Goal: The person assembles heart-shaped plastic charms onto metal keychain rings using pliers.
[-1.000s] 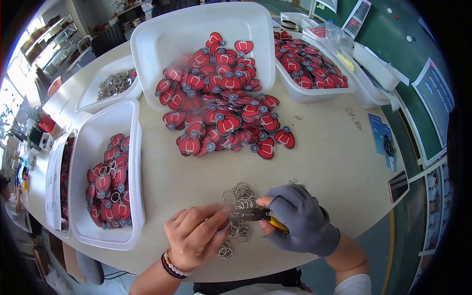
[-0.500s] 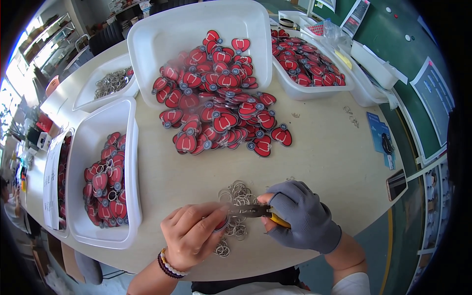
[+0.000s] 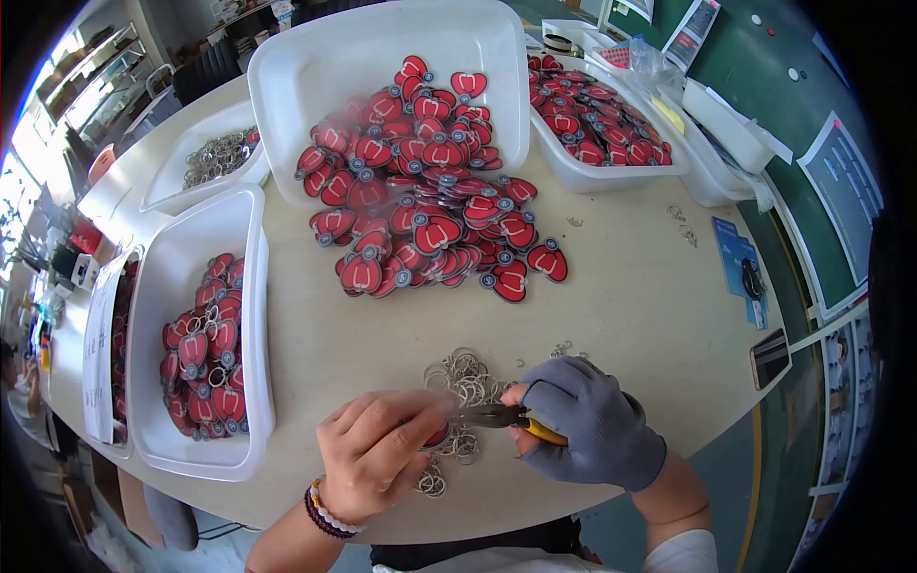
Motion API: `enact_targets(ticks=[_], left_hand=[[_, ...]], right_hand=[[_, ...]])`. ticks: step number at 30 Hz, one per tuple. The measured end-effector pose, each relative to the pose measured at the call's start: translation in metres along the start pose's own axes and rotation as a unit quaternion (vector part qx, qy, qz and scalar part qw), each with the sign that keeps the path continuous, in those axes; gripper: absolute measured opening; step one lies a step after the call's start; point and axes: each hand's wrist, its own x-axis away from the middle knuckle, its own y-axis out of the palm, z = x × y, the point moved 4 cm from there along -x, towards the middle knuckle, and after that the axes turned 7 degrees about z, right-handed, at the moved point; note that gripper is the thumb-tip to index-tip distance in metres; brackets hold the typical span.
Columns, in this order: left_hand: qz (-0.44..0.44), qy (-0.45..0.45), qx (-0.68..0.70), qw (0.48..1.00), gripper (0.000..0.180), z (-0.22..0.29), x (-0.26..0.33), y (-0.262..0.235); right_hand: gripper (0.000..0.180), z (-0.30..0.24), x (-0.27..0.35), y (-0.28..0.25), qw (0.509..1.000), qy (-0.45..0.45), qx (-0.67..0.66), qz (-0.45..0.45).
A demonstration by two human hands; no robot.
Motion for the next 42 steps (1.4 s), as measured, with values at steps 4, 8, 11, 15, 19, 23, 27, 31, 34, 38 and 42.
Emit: enact_targets(ticks=[4,8,11,15,19,23,27,31,34,38,42], left_hand=[[-0.003,0.002,-0.001,1.000,0.048,0.0000,-0.0007,-0.0001],[0.003,-0.006,0.000,1.000,0.047,-0.0001,-0.0025,-0.0020],[0.007,-0.007,0.001,1.000,0.046,0.0001,-0.0040,-0.0038],[0.001,-0.005,-0.012,1.000,0.047,0.0014,-0.0027,-0.0042],[0.004,-0.008,0.005,1.000,0.049,0.0029,-0.0032,-0.0044],[0.009,-0.017,0.008,1.000,0.050,0.0004,-0.0013,-0.0038],[0.009,-0.021,0.009,1.000,0.051,0.0013,-0.0016,-0.0043],[0.012,-0.014,0.007,1.000,0.051,0.0014,-0.0022,-0.0046],[0.009,-0.007,0.011,1.000,0.052,0.0013,-0.0031,-0.0039],[0.010,-0.002,0.000,1.000,0.050,0.0024,-0.0028,-0.0032],[0.008,0.024,-0.018,1.000,0.048,0.0036,-0.0044,-0.0028]], right_hand=[[0.032,-0.0020,-0.0026,-0.0044,1.000,-0.003,0.021,0.001],[0.037,0.0012,-0.0024,-0.0086,1.000,-0.009,0.018,0.015],[0.038,-0.0007,-0.0022,-0.0076,1.000,-0.014,0.024,0.005],[0.033,-0.0047,-0.0045,-0.0072,0.999,-0.006,0.044,0.013],[0.033,-0.0018,-0.0023,-0.0073,1.000,0.004,0.016,0.006],[0.032,-0.0023,-0.0020,-0.0082,1.000,0.015,-0.016,-0.003],[0.031,-0.0022,-0.0016,-0.0067,1.000,0.009,0.009,-0.003],[0.030,-0.0013,-0.0018,-0.0064,1.000,0.014,-0.006,-0.001],[0.029,-0.0004,-0.0009,-0.0061,1.000,0.020,-0.021,-0.003],[0.038,0.0014,0.0019,-0.0059,0.998,0.034,-0.024,-0.043],[0.033,0.0027,0.0044,-0.0054,0.998,0.042,-0.032,-0.041]])
